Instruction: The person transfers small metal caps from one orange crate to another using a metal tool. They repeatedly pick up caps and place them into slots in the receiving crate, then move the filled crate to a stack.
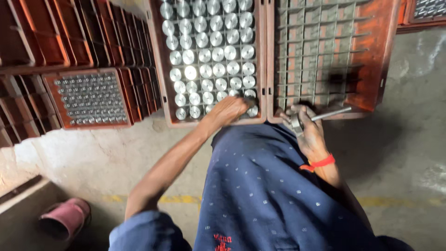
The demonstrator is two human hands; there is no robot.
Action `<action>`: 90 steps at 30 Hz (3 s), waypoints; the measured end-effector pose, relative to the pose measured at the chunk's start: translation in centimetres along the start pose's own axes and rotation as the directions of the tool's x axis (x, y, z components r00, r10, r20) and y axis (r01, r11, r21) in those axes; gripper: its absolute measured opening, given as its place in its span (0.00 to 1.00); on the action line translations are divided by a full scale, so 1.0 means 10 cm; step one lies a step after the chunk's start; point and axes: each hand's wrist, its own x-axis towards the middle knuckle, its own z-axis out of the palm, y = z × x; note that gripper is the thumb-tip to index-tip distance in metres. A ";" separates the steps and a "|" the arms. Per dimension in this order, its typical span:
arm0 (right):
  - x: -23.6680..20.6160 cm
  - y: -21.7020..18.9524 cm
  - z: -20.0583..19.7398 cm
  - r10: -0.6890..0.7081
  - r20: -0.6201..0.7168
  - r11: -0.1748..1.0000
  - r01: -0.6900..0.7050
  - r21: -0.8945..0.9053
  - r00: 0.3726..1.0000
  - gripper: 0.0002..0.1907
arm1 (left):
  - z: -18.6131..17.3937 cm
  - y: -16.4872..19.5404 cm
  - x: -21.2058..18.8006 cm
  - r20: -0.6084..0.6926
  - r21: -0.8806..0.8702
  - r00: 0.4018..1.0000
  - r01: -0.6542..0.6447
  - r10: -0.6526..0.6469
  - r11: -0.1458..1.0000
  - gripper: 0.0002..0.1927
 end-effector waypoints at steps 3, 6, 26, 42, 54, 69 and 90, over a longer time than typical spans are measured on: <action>-0.06 -0.01 0.01 -0.005 -0.039 1.000 0.004 -0.014 0.999 0.14 | -0.37 0.23 -0.44 -0.367 -0.471 0.921 -0.061 -0.132 0.880 0.21; 0.01 -0.06 0.11 -0.032 -0.030 0.999 0.031 -0.013 0.999 0.13 | -0.52 0.41 -0.42 -0.473 -0.729 0.771 -0.071 -0.426 0.681 0.24; 0.18 -0.72 0.59 -0.260 0.318 0.921 0.333 -0.201 0.912 0.08 | -0.29 1.54 0.64 -0.161 -0.833 0.724 0.265 -0.671 0.486 0.26; 1.00 -1.23 -0.57 -0.110 0.195 0.992 0.119 -0.034 0.975 0.11 | -0.15 1.84 0.84 -0.064 -0.713 0.694 0.470 -0.717 0.520 0.30; 0.78 -1.11 -0.79 -0.075 0.075 0.977 0.059 0.205 0.994 0.08 | 0.39 1.31 0.26 -0.353 -0.375 0.648 0.563 -0.675 0.736 0.27; 0.56 -0.49 -0.49 0.037 0.188 0.997 -0.022 -0.079 0.982 0.13 | -0.10 0.53 -0.08 -0.431 -0.580 0.535 0.452 -0.726 0.678 0.27; 0.50 -1.19 0.21 -0.212 0.257 0.966 0.242 -0.093 0.943 0.09 | -0.13 1.98 1.25 -0.228 -0.815 0.480 0.382 -0.847 0.435 0.19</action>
